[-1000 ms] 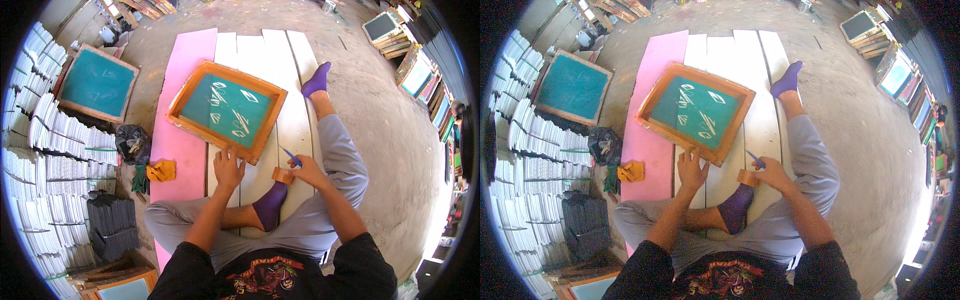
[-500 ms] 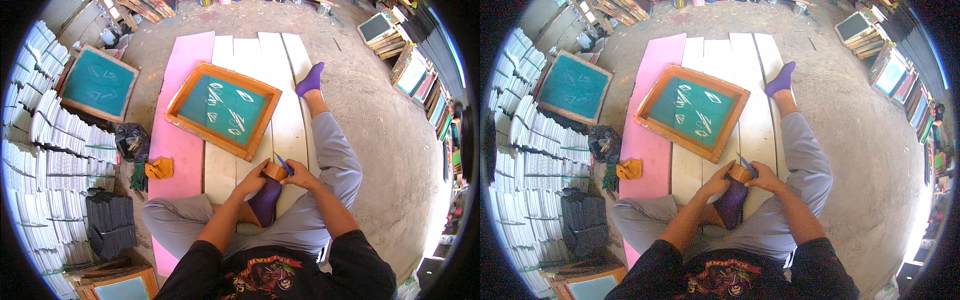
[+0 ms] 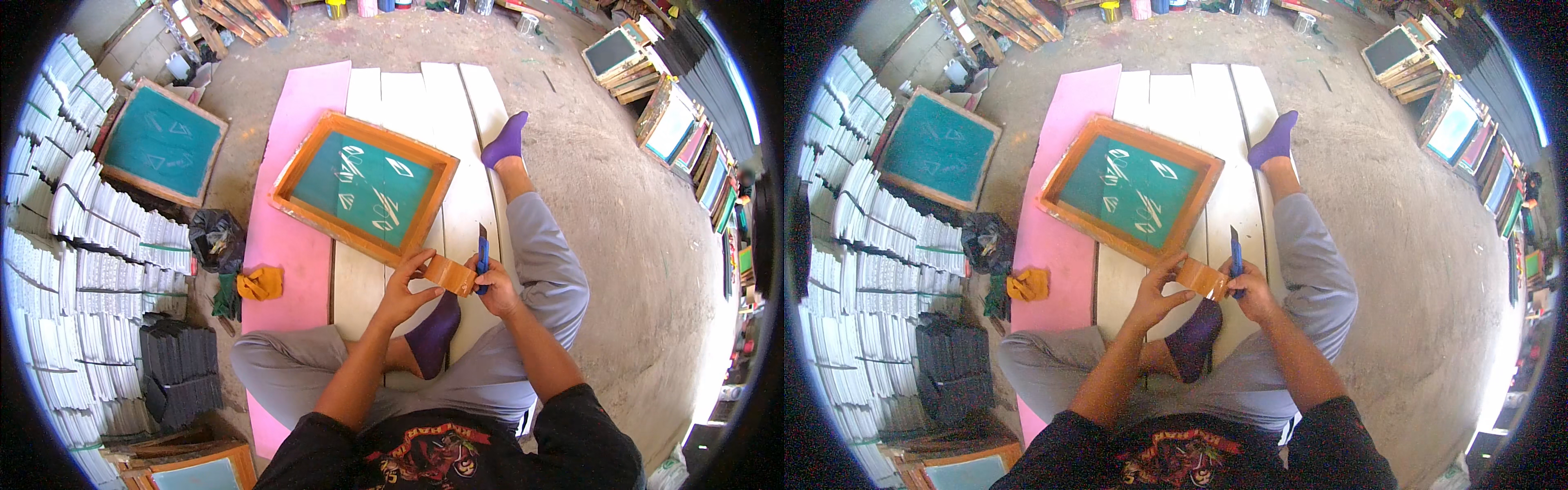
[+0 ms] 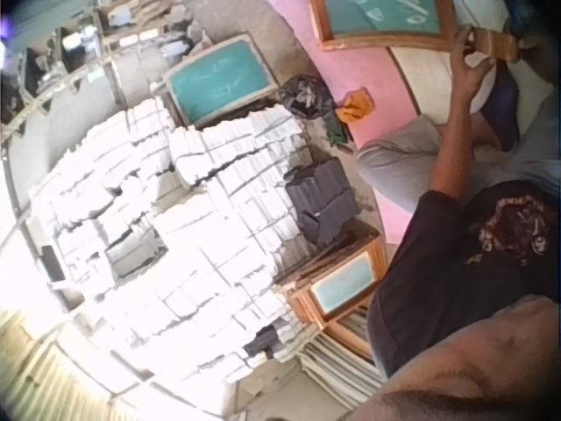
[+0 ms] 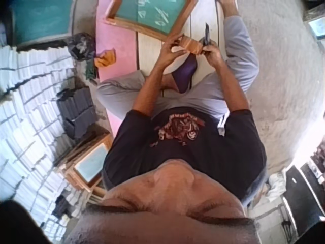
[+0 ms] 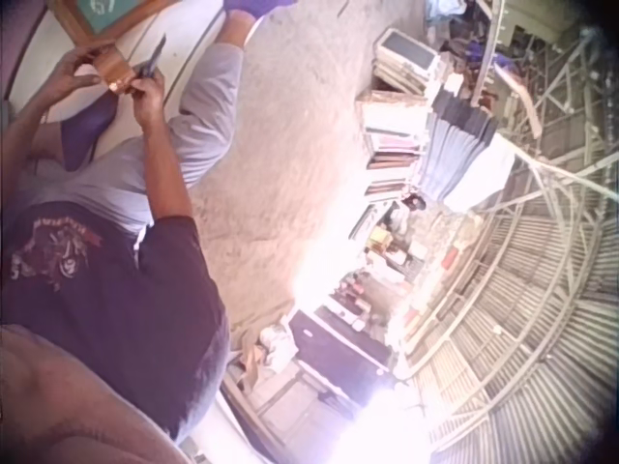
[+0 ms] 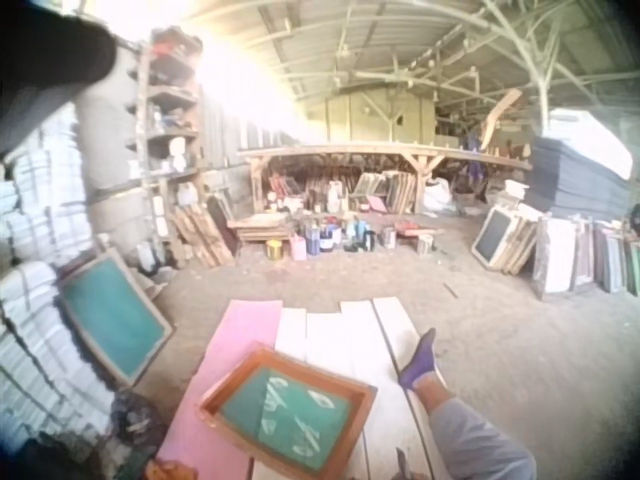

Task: The person sits on the floor and applies masking tape to the edges of a small chalkboard frame. They use a utility knife to cut the tape and smooth it down along the frame's perimeter.

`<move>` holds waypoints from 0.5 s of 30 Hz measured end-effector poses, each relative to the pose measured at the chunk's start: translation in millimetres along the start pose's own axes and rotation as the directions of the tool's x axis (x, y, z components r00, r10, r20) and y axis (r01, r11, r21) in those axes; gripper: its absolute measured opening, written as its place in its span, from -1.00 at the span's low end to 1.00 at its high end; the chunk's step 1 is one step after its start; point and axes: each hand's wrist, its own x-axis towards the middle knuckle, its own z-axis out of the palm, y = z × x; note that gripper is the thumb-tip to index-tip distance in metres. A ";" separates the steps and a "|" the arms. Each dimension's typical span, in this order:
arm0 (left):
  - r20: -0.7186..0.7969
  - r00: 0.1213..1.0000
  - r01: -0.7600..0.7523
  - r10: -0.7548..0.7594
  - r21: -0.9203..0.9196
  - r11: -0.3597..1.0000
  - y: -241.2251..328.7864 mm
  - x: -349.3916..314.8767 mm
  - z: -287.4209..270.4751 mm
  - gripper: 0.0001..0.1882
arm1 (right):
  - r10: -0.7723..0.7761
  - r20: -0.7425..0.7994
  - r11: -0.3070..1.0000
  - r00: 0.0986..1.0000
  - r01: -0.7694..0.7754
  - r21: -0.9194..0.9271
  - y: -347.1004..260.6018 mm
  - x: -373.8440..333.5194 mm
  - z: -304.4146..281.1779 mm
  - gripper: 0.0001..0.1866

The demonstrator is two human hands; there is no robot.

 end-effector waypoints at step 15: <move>-0.070 0.995 -0.065 0.073 0.116 0.991 63.6 -9.9 -26.6 -0.37 | -0.165 -0.065 0.940 0.984 0.137 -0.313 -45.3 -22.7 88.5 -0.68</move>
